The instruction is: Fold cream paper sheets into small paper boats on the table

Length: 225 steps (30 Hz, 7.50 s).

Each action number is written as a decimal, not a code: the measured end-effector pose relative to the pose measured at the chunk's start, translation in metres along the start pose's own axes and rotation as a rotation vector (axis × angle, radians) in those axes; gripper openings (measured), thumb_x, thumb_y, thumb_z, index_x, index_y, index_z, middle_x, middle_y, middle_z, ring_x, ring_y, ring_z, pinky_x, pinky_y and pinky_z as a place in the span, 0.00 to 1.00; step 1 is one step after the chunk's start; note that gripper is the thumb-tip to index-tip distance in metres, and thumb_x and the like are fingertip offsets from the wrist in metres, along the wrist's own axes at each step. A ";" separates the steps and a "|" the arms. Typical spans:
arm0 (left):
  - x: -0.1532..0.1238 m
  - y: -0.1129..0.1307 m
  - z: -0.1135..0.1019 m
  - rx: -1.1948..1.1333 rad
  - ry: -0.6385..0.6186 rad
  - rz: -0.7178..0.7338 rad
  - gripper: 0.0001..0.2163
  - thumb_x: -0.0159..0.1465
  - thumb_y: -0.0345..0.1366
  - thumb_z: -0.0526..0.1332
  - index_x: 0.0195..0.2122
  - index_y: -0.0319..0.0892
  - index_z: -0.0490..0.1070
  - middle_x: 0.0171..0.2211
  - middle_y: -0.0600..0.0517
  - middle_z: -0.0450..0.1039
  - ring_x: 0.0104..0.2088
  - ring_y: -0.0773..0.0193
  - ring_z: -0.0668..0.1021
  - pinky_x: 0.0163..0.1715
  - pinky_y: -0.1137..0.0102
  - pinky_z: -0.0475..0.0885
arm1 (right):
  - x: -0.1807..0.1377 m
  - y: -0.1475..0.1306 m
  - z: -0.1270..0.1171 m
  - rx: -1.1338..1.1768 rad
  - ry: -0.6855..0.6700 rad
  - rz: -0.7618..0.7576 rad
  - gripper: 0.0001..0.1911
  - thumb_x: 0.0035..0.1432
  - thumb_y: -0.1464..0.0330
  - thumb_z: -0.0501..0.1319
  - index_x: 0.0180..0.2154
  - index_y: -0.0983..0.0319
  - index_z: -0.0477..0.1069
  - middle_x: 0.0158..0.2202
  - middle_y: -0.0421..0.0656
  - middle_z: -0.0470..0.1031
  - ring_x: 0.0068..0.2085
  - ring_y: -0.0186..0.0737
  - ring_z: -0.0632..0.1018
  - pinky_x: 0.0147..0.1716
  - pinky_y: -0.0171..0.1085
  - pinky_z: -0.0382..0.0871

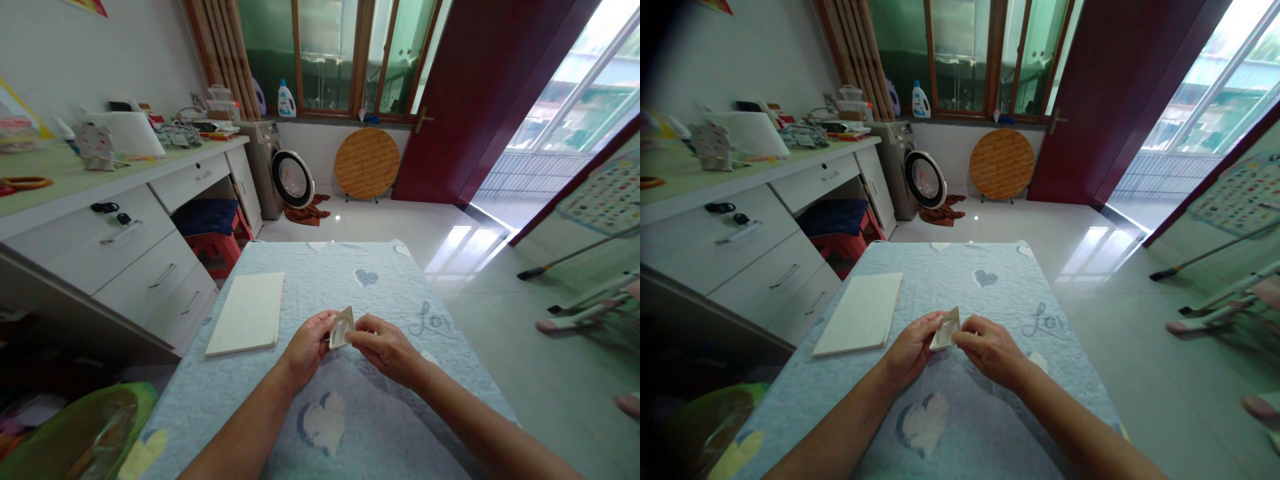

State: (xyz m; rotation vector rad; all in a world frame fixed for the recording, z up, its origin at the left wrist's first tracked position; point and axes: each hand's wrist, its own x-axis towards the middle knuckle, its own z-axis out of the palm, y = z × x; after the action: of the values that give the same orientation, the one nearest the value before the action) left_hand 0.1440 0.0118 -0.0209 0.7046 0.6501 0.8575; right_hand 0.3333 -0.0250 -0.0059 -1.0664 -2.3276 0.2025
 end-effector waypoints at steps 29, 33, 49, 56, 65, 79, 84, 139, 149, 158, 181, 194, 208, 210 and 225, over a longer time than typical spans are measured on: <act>-0.002 -0.002 -0.005 0.112 0.166 0.026 0.22 0.58 0.50 0.67 0.48 0.39 0.74 0.46 0.43 0.74 0.46 0.56 0.75 0.40 0.67 0.71 | -0.001 0.052 -0.001 0.149 0.333 0.377 0.09 0.62 0.68 0.58 0.40 0.59 0.77 0.37 0.45 0.79 0.38 0.40 0.79 0.40 0.37 0.72; 0.000 -0.007 -0.008 0.181 0.161 0.027 0.23 0.57 0.51 0.67 0.46 0.39 0.74 0.44 0.43 0.75 0.46 0.56 0.75 0.41 0.67 0.71 | 0.004 0.115 -0.003 0.081 0.461 0.592 0.13 0.61 0.64 0.57 0.39 0.62 0.78 0.37 0.46 0.81 0.36 0.42 0.80 0.38 0.39 0.74; 0.000 -0.010 -0.012 0.167 0.145 0.006 0.24 0.54 0.53 0.69 0.44 0.40 0.74 0.42 0.45 0.76 0.44 0.58 0.75 0.40 0.68 0.71 | 0.039 0.234 -0.024 -0.194 0.349 1.106 0.17 0.65 0.61 0.60 0.52 0.62 0.69 0.52 0.46 0.72 0.48 0.45 0.76 0.46 0.47 0.74; 0.001 -0.011 -0.014 0.170 0.132 0.002 0.23 0.55 0.52 0.69 0.44 0.40 0.74 0.43 0.45 0.76 0.44 0.58 0.75 0.40 0.69 0.71 | 0.042 0.230 -0.023 -0.318 0.230 1.144 0.17 0.66 0.62 0.60 0.53 0.62 0.69 0.53 0.47 0.71 0.48 0.43 0.76 0.47 0.47 0.73; 0.000 -0.011 -0.015 0.189 0.143 -0.001 0.21 0.56 0.50 0.69 0.44 0.40 0.74 0.43 0.45 0.76 0.45 0.58 0.76 0.41 0.68 0.71 | 0.053 0.218 -0.016 -0.416 0.179 1.249 0.17 0.62 0.68 0.57 0.52 0.65 0.70 0.55 0.56 0.67 0.55 0.55 0.68 0.51 0.51 0.65; -0.001 -0.008 -0.010 0.197 0.149 -0.006 0.22 0.54 0.50 0.70 0.44 0.40 0.75 0.42 0.45 0.76 0.43 0.59 0.76 0.41 0.68 0.71 | 0.053 0.214 -0.016 -0.382 0.111 1.196 0.29 0.56 0.66 0.56 0.60 0.56 0.64 0.60 0.50 0.64 0.56 0.55 0.66 0.52 0.50 0.62; -0.002 -0.009 -0.011 0.199 0.160 -0.004 0.22 0.54 0.50 0.70 0.43 0.40 0.75 0.41 0.46 0.77 0.43 0.59 0.76 0.40 0.69 0.71 | 0.052 0.219 -0.019 -0.356 0.098 1.206 0.28 0.56 0.67 0.57 0.59 0.54 0.66 0.59 0.48 0.66 0.56 0.55 0.66 0.52 0.49 0.62; -0.077 0.050 -0.087 1.389 0.628 0.550 0.17 0.57 0.26 0.55 0.48 0.40 0.72 0.50 0.41 0.73 0.55 0.48 0.71 0.60 0.55 0.59 | 0.065 -0.056 0.053 0.007 -0.345 0.287 0.27 0.57 0.69 0.62 0.59 0.60 0.66 0.61 0.51 0.68 0.62 0.51 0.66 0.61 0.50 0.55; -0.077 0.057 -0.110 1.260 0.765 0.600 0.14 0.61 0.27 0.49 0.42 0.41 0.72 0.43 0.44 0.75 0.48 0.53 0.75 0.53 0.60 0.67 | 0.119 -0.080 0.122 -0.046 -0.264 0.250 0.32 0.60 0.63 0.63 0.63 0.59 0.59 0.68 0.51 0.56 0.68 0.51 0.56 0.63 0.57 0.47; -0.072 0.048 -0.106 1.410 0.747 0.581 0.11 0.58 0.26 0.54 0.38 0.42 0.72 0.42 0.46 0.76 0.48 0.52 0.74 0.54 0.56 0.62 | 0.111 -0.074 0.125 -0.078 -0.240 0.251 0.17 0.66 0.67 0.56 0.56 0.58 0.66 0.65 0.49 0.63 0.66 0.48 0.61 0.62 0.56 0.49; -0.070 0.045 -0.111 1.403 0.818 0.728 0.10 0.66 0.36 0.53 0.42 0.41 0.72 0.48 0.41 0.72 0.54 0.49 0.71 0.57 0.52 0.64 | 0.109 -0.053 0.115 0.144 0.016 0.087 0.13 0.67 0.74 0.52 0.38 0.62 0.76 0.42 0.47 0.79 0.48 0.41 0.77 0.49 0.38 0.69; -0.066 0.050 -0.101 0.052 0.673 0.425 0.23 0.58 0.29 0.61 0.55 0.41 0.64 0.51 0.43 0.72 0.43 0.58 0.79 0.37 0.68 0.77 | 0.093 -0.052 0.107 0.311 0.104 0.095 0.12 0.65 0.68 0.55 0.41 0.58 0.77 0.46 0.46 0.79 0.50 0.42 0.78 0.54 0.42 0.70; -0.079 0.064 -0.098 -0.119 0.400 0.304 0.30 0.49 0.26 0.60 0.57 0.37 0.67 0.45 0.45 0.79 0.38 0.58 0.81 0.35 0.68 0.76 | 0.109 -0.009 0.063 0.945 0.170 0.740 0.38 0.44 0.59 0.69 0.57 0.62 0.63 0.38 0.43 0.76 0.40 0.45 0.77 0.43 0.47 0.72; -0.079 0.063 -0.097 -0.145 0.385 0.257 0.29 0.50 0.26 0.61 0.56 0.37 0.68 0.46 0.44 0.78 0.39 0.58 0.81 0.36 0.69 0.76 | 0.106 -0.010 0.058 1.038 0.162 0.764 0.36 0.45 0.59 0.69 0.55 0.61 0.64 0.29 0.37 0.73 0.29 0.37 0.75 0.31 0.39 0.72; -0.078 0.038 -0.072 -0.108 0.113 0.258 0.24 0.60 0.33 0.66 0.58 0.41 0.65 0.50 0.43 0.76 0.50 0.51 0.77 0.50 0.59 0.73 | 0.057 -0.091 0.064 1.293 0.112 0.923 0.27 0.44 0.61 0.70 0.40 0.57 0.56 0.31 0.36 0.75 0.29 0.37 0.80 0.29 0.34 0.73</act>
State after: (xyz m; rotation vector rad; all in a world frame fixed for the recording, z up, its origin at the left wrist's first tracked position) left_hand 0.0345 -0.0153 -0.0181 0.6535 0.6161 1.1686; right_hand 0.2089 -0.0385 -0.0015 -1.1872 -0.9556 1.6248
